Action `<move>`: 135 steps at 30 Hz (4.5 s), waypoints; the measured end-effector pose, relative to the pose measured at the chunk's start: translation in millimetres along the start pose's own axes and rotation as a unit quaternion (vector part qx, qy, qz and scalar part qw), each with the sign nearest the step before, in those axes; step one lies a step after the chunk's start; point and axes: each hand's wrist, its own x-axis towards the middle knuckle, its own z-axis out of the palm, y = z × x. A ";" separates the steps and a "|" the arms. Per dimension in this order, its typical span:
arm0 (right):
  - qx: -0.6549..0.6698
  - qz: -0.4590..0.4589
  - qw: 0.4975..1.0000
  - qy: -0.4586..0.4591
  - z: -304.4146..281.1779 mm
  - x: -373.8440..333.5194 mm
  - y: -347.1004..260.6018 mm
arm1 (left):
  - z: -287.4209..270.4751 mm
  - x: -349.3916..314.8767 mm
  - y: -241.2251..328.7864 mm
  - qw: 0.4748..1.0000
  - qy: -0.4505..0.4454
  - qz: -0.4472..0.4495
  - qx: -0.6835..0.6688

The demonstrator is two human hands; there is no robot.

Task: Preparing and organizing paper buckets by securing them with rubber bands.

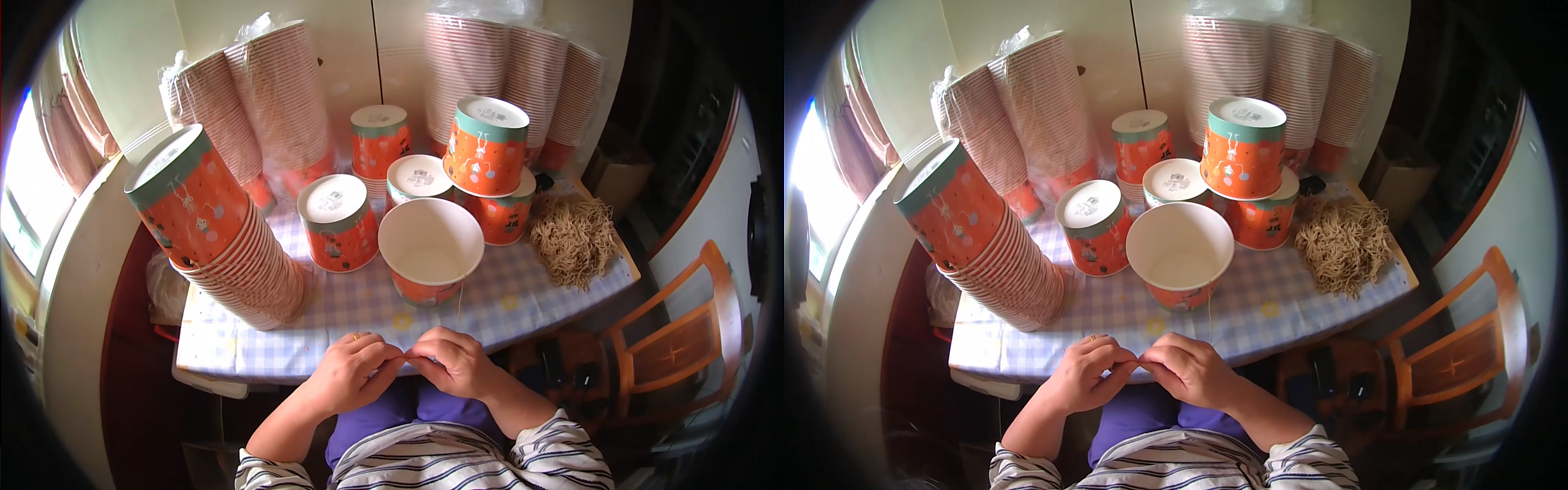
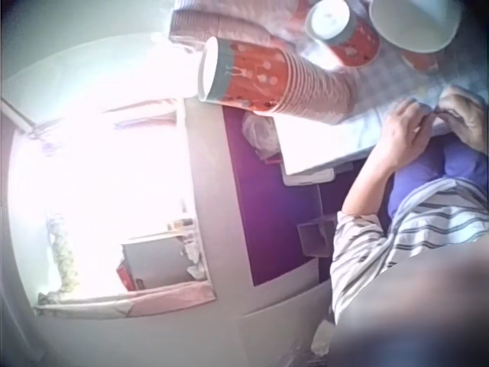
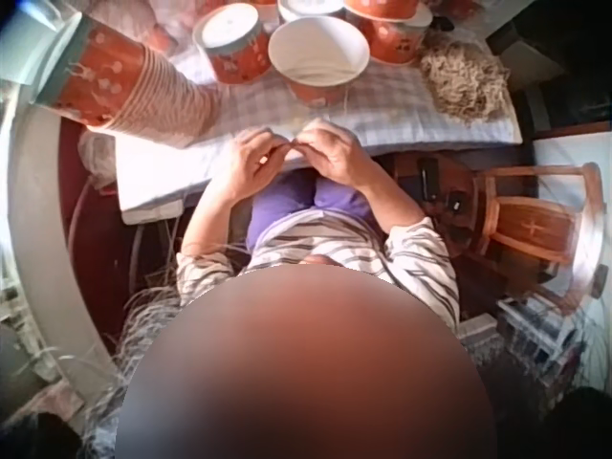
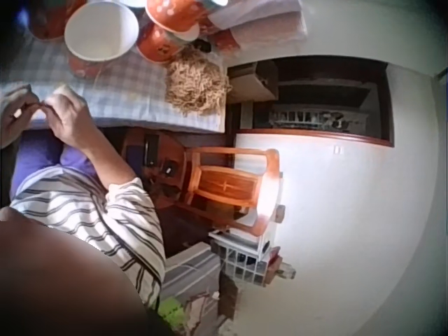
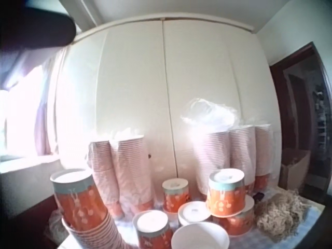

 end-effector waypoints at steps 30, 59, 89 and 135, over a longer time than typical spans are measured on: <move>-0.255 0.147 0.945 -0.145 -88.3 93.4 120.0 | -4.1 120.3 -126.8 0.946 -0.064 -0.282 -0.143; -0.250 0.084 0.956 -0.131 -78.7 73.3 101.3 | 3.3 109.3 -80.8 0.946 -0.018 -0.308 0.093; -0.151 0.156 0.954 -0.205 -20.2 92.1 70.7 | -10.2 61.7 -96.7 0.915 -0.070 -0.313 -0.244; -0.006 0.276 0.914 -0.297 -27.1 101.4 41.4 | -16.5 49.3 -104.4 0.934 -0.122 -0.294 -0.162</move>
